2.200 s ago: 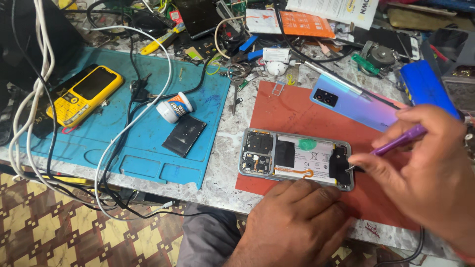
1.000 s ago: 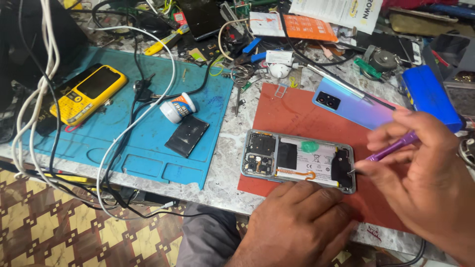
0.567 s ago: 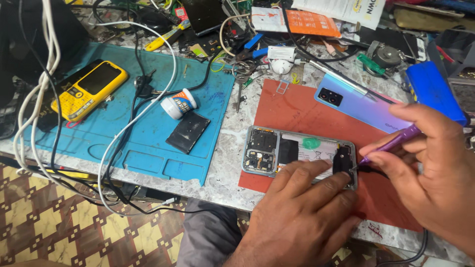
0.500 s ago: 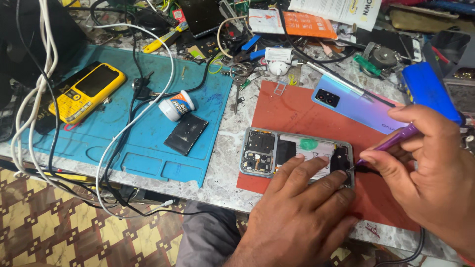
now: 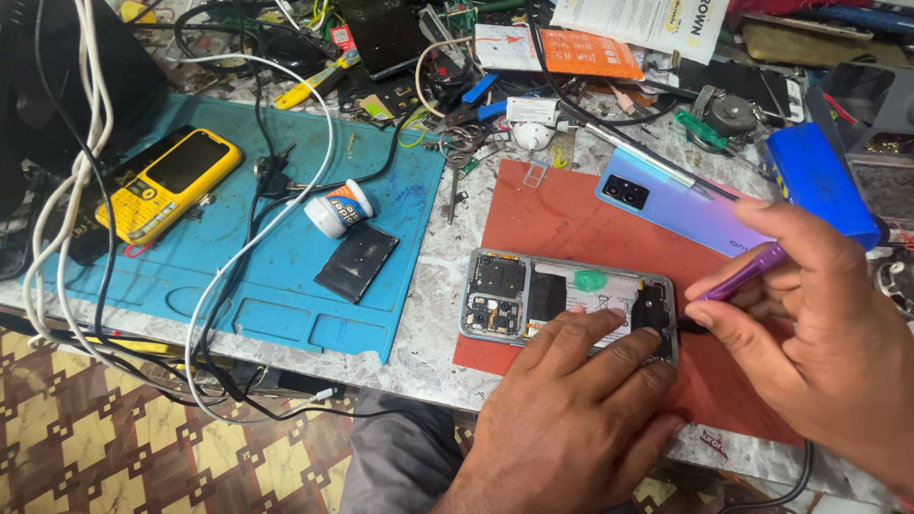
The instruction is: The person uses a purple screwdriver to manipulate internal components of a disassembled smartphone. They repeatedly probe and adjust areas around the motherboard and battery while the device remains open on a cluttered workbench.
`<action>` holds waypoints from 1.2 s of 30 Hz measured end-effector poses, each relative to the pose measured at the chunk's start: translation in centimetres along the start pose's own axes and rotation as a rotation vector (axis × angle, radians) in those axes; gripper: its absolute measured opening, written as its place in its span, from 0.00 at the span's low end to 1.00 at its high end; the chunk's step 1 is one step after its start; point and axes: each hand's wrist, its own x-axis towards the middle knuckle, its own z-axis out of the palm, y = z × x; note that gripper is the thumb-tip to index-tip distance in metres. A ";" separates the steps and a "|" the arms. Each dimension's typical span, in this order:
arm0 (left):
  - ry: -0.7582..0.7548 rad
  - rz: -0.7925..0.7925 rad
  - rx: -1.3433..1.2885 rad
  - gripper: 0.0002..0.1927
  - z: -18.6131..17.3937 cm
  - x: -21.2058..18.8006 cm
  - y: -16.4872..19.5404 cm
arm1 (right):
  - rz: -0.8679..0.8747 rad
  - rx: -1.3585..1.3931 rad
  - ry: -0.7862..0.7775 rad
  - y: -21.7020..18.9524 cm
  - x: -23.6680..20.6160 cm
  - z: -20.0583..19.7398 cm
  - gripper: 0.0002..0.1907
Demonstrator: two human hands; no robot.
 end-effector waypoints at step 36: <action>-0.011 -0.004 -0.018 0.17 0.2 -0.5 -0.1 | -0.077 0.156 0.011 0.4 2.2 0.7 0.37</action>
